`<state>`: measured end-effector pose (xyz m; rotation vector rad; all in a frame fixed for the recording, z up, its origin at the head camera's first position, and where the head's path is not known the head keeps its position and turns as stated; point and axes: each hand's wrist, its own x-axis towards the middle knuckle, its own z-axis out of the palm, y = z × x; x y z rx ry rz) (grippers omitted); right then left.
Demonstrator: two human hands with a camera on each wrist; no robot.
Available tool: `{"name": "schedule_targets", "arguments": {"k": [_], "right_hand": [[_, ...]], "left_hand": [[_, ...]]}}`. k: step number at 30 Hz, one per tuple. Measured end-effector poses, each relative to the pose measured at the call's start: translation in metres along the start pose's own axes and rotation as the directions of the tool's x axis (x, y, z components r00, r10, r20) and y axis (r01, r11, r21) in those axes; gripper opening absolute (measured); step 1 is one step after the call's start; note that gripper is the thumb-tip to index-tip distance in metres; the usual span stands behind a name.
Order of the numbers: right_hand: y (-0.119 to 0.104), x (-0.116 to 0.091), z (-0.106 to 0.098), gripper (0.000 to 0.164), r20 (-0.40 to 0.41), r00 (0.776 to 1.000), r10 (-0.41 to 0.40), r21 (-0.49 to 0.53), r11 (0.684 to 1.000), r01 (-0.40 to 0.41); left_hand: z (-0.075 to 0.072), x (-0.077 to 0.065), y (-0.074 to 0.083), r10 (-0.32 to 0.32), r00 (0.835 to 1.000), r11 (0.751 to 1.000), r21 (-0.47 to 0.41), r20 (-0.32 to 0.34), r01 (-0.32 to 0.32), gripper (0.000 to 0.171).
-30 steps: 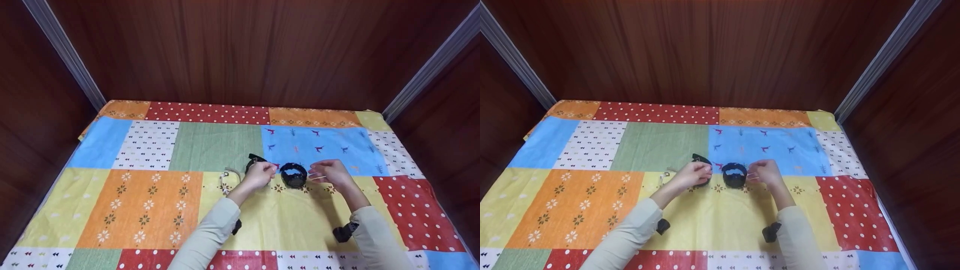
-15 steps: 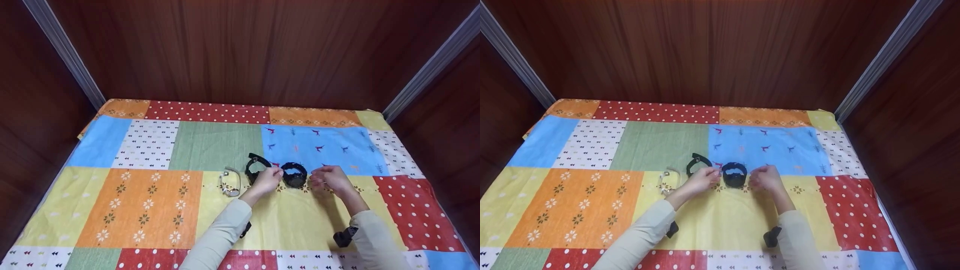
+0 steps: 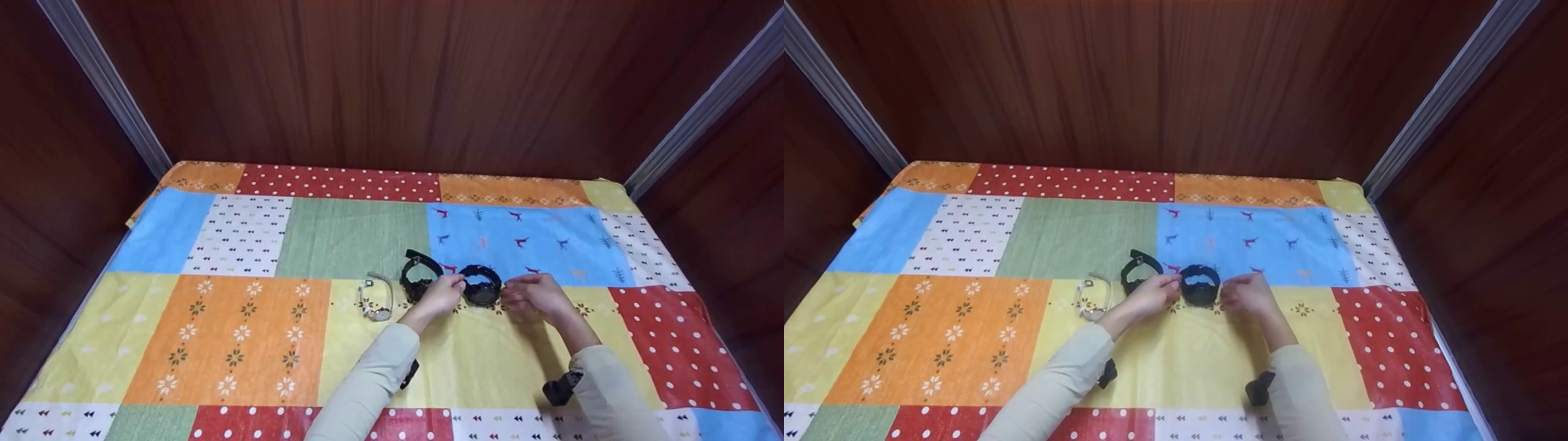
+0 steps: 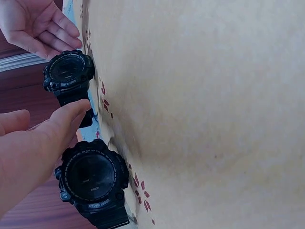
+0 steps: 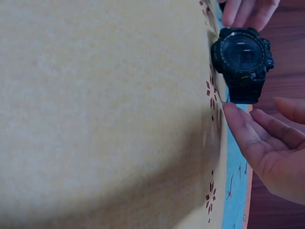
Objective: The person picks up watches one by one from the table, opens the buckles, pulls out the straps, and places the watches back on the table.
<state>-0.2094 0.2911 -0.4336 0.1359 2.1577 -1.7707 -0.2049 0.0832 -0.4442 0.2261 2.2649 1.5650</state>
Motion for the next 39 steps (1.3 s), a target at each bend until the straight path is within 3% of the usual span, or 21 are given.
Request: {"name": "schedule_targets", "arguments": {"k": [9, 19, 25, 30, 33, 39], "right_hand": [[0.004, 0.004, 0.002, 0.038, 0.052, 0.999, -0.016, 0.082, 0.997, 0.012], [0.047, 0.04, -0.02, 0.029, 0.065, 0.998, 0.016, 0.186, 0.982, -0.028], [0.021, 0.015, -0.009, 0.019, 0.077, 0.997, -0.015, 0.208, 0.978, -0.002], [-0.009, -0.007, 0.003, 0.024, 0.06, 0.997, -0.038, 0.183, 0.983, 0.026], [-0.019, -0.01, 0.005, 0.028, 0.071, 0.997, -0.036, 0.19, 0.982, 0.022], [-0.031, -0.011, 0.012, 0.023, 0.094, 0.994, -0.057, 0.197, 0.98, 0.038]], "left_hand": [[0.006, 0.004, -0.005, -0.003, 1.0, 1.0, -0.005, -0.002, 0.003, 0.039], [0.009, 0.004, -0.009, 0.011, 1.0, 0.999, -0.042, -0.011, -0.012, 0.039], [0.009, 0.0, -0.001, 0.013, 1.0, 0.999, -0.041, -0.011, -0.013, 0.039], [0.0, -0.005, 0.008, 0.031, 0.999, 0.999, -0.034, -0.019, -0.032, 0.037], [-0.008, -0.008, 0.012, 0.041, 0.998, 0.998, -0.05, -0.039, -0.043, 0.035], [-0.023, -0.015, 0.016, 0.017, 0.997, 0.984, -0.178, -0.08, -0.031, 0.028]]}}
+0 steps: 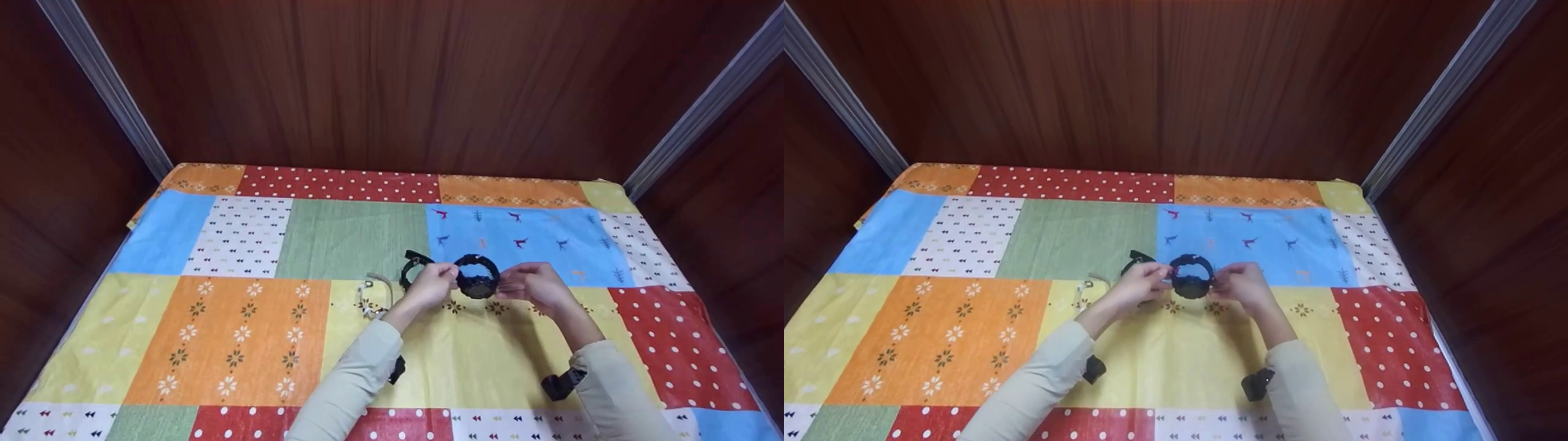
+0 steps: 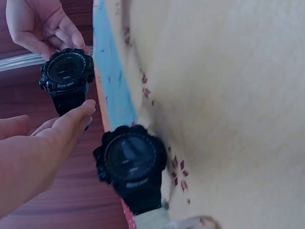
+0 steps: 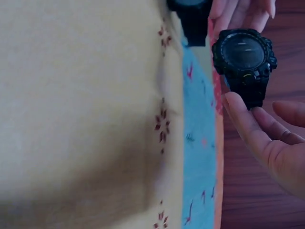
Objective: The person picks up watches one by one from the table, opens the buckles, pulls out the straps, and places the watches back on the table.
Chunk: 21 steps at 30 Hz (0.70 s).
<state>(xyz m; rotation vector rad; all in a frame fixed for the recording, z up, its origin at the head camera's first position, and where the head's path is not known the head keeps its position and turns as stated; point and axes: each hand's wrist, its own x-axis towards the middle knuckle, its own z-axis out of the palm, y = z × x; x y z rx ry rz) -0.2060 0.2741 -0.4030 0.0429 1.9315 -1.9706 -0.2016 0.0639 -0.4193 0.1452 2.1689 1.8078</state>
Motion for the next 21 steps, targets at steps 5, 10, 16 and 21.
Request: {"name": "schedule_targets", "arguments": {"k": [5, 10, 16, 21], "right_hand": [[-0.006, 0.001, 0.01, 0.021, 0.013, 1.0, -0.009, 0.021, 1.0, 0.009], [-0.012, 0.002, 0.022, 0.021, 0.029, 0.999, -0.018, 0.02, 1.0, 0.017], [-0.018, 0.003, 0.037, 0.024, 0.056, 0.998, -0.017, 0.041, 0.999, 0.015], [-0.022, 0.003, 0.048, 0.024, 0.081, 0.997, -0.018, 0.041, 0.999, 0.014]], "left_hand": [[-0.015, -0.003, 0.002, -0.051, 0.999, 0.982, -0.184, 0.002, 0.051, 0.029], [-0.03, -0.009, 0.004, -0.066, 0.998, 0.96, -0.273, 0.009, 0.066, 0.027], [-0.045, -0.018, 0.005, -0.071, 0.997, 0.946, -0.32, -0.031, 0.058, 0.022], [-0.057, -0.024, 0.004, -0.065, 0.996, 0.942, -0.332, -0.054, 0.044, 0.019]]}}
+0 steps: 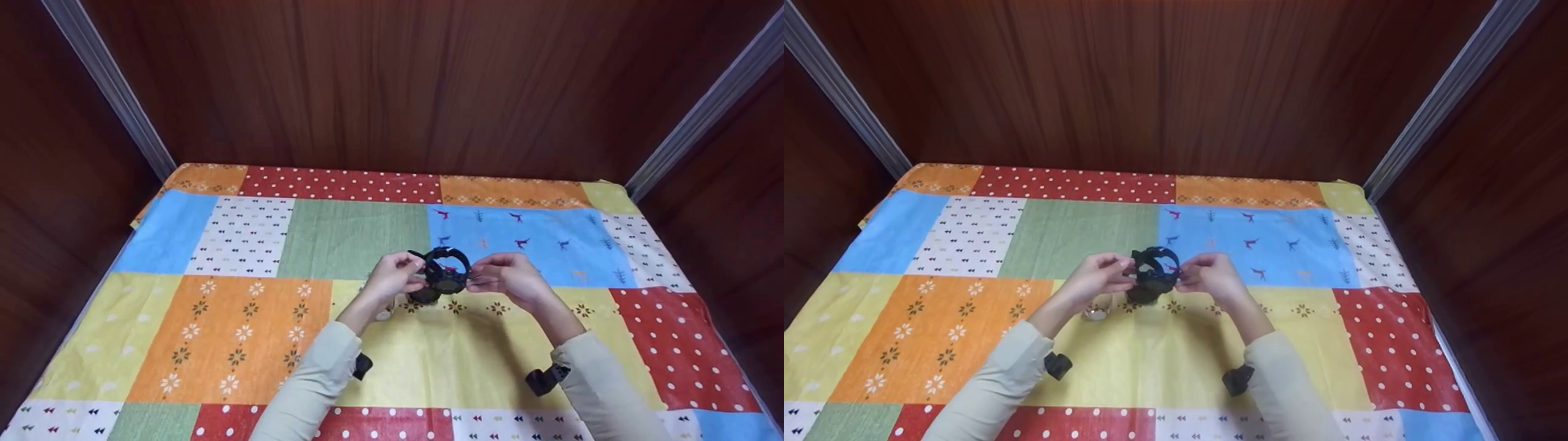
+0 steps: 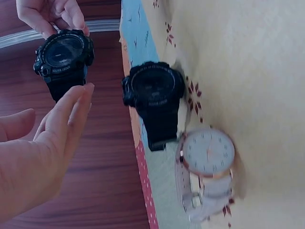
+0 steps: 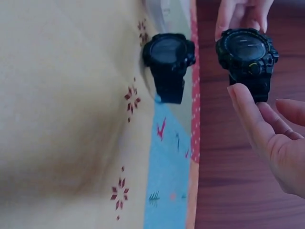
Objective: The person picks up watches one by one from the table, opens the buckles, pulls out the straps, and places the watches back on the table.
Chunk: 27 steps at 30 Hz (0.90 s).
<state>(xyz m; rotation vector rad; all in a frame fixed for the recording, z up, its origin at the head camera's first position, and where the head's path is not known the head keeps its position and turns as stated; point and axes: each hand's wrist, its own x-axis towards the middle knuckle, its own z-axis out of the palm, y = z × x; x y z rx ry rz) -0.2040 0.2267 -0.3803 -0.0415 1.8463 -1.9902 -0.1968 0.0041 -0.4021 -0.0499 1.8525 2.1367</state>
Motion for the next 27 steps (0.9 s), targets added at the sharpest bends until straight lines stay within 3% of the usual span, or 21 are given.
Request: {"name": "schedule_targets", "arguments": {"k": [13, 22, 27], "right_hand": [[-0.008, 0.002, 0.019, 0.02, 0.068, 0.997, -0.023, 0.012, 1.0, 0.022], [-0.015, 0.003, 0.026, 0.022, 0.058, 0.998, -0.037, 0.009, 0.999, 0.037], [-0.02, 0.003, 0.028, 0.01, 0.032, 0.996, -0.083, -0.013, 0.996, 0.084]], "left_hand": [[-0.02, -0.009, 0.012, 0.004, 0.999, 0.999, -0.04, -0.035, -0.006, 0.013], [-0.023, -0.011, 0.019, 0.028, 0.998, 0.999, -0.035, -0.053, -0.029, 0.011], [-0.021, -0.015, 0.028, 0.041, 0.997, 0.999, -0.013, -0.065, -0.042, 0.013]]}}
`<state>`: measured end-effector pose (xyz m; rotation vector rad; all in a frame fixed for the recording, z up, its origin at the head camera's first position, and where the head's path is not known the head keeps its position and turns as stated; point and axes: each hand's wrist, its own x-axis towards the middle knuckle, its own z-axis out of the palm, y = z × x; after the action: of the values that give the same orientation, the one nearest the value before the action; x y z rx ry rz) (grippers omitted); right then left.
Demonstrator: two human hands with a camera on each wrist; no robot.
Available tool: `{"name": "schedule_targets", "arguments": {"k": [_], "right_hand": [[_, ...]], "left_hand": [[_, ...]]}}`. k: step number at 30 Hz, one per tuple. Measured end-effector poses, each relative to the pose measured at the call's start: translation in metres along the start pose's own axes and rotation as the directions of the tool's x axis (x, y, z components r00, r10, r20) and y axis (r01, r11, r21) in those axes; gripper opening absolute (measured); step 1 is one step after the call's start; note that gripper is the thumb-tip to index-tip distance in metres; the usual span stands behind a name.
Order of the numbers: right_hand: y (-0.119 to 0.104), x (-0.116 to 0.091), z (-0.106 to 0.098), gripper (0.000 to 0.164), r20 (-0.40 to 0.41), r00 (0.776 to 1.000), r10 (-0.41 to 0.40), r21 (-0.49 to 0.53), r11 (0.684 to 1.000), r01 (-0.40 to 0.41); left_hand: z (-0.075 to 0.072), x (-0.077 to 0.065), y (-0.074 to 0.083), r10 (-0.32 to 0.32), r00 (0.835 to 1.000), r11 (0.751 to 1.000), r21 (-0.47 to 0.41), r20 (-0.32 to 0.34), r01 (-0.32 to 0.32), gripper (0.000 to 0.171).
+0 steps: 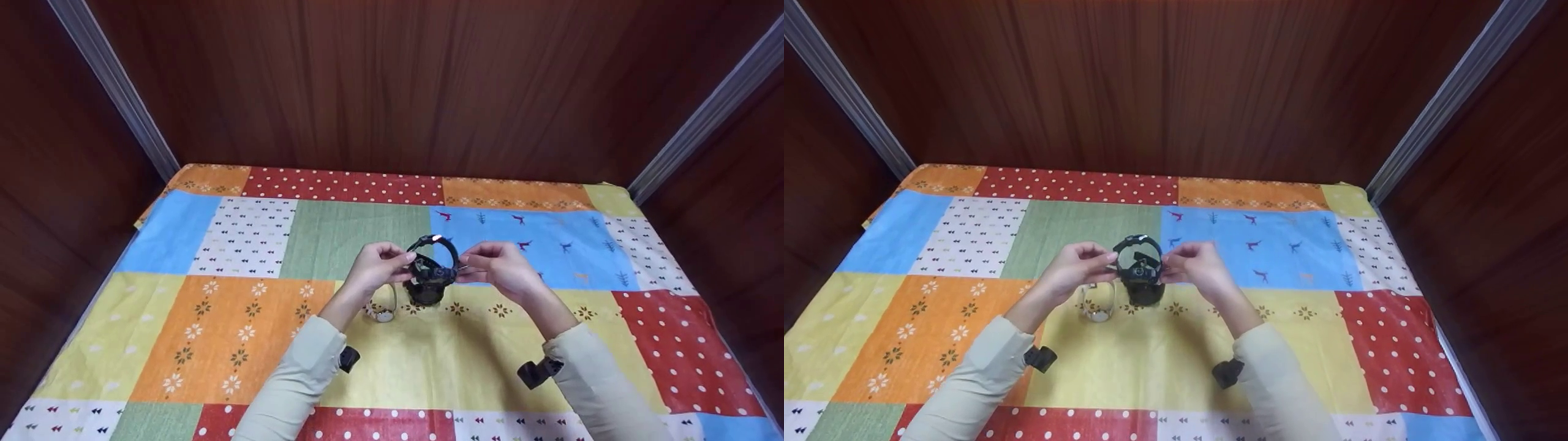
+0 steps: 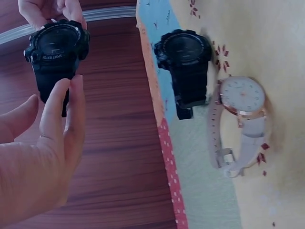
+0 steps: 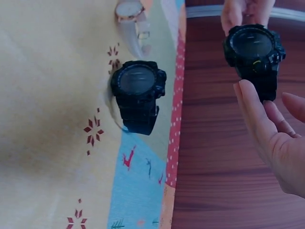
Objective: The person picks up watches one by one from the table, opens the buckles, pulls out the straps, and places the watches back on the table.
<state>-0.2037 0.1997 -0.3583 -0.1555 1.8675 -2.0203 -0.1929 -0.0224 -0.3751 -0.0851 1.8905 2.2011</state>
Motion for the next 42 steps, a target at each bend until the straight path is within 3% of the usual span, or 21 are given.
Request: {"name": "schedule_targets", "arguments": {"k": [4, 10, 15, 18, 22, 25, 34, 42], "right_hand": [[-0.004, -0.001, 0.002, 0.005, -0.02, 0.999, -0.036, -0.03, 0.999, 0.036], [-0.014, -0.005, 0.003, 0.006, -0.042, 0.998, -0.051, -0.039, 0.998, 0.05], [-0.02, -0.008, 0.002, 0.029, -0.021, 0.997, -0.072, -0.119, 0.991, 0.069], [-0.023, -0.009, 0.001, 0.039, -0.013, 0.996, -0.091, -0.25, 0.964, 0.085], [-0.024, -0.01, 0.0, 0.039, -0.01, 0.992, -0.122, -0.409, 0.906, 0.107], [-0.022, -0.011, -0.001, 0.034, 0.005, 0.99, -0.141, -0.456, 0.881, 0.127], [-0.017, -0.013, -0.001, 0.03, 0.081, 0.982, -0.17, -0.447, 0.874, 0.188], [-0.016, -0.013, -0.001, 0.027, 0.103, 0.981, -0.163, -0.473, 0.86, 0.192]], "left_hand": [[0.003, -0.005, 0.01, 0.016, 1.0, 1.0, 0.019, -0.008, -0.016, 0.015], [0.007, -0.01, 0.02, 0.096, 0.995, 0.994, 0.047, -0.007, -0.096, 0.019], [0.008, -0.013, 0.024, 0.149, 0.989, 0.986, 0.077, 0.005, -0.149, 0.029], [0.008, -0.016, 0.026, 0.156, 0.987, 0.982, 0.107, 0.026, -0.158, 0.033], [0.009, -0.019, 0.028, 0.171, 0.984, 0.974, 0.143, 0.053, -0.177, 0.036], [0.01, -0.02, 0.027, 0.202, 0.977, 0.959, 0.189, 0.064, -0.211, 0.035], [0.011, -0.022, 0.021, 0.29, 0.954, 0.9, 0.318, 0.077, -0.299, 0.026], [0.012, -0.023, 0.021, 0.321, 0.944, 0.852, 0.41, 0.083, -0.326, 0.023]]}}
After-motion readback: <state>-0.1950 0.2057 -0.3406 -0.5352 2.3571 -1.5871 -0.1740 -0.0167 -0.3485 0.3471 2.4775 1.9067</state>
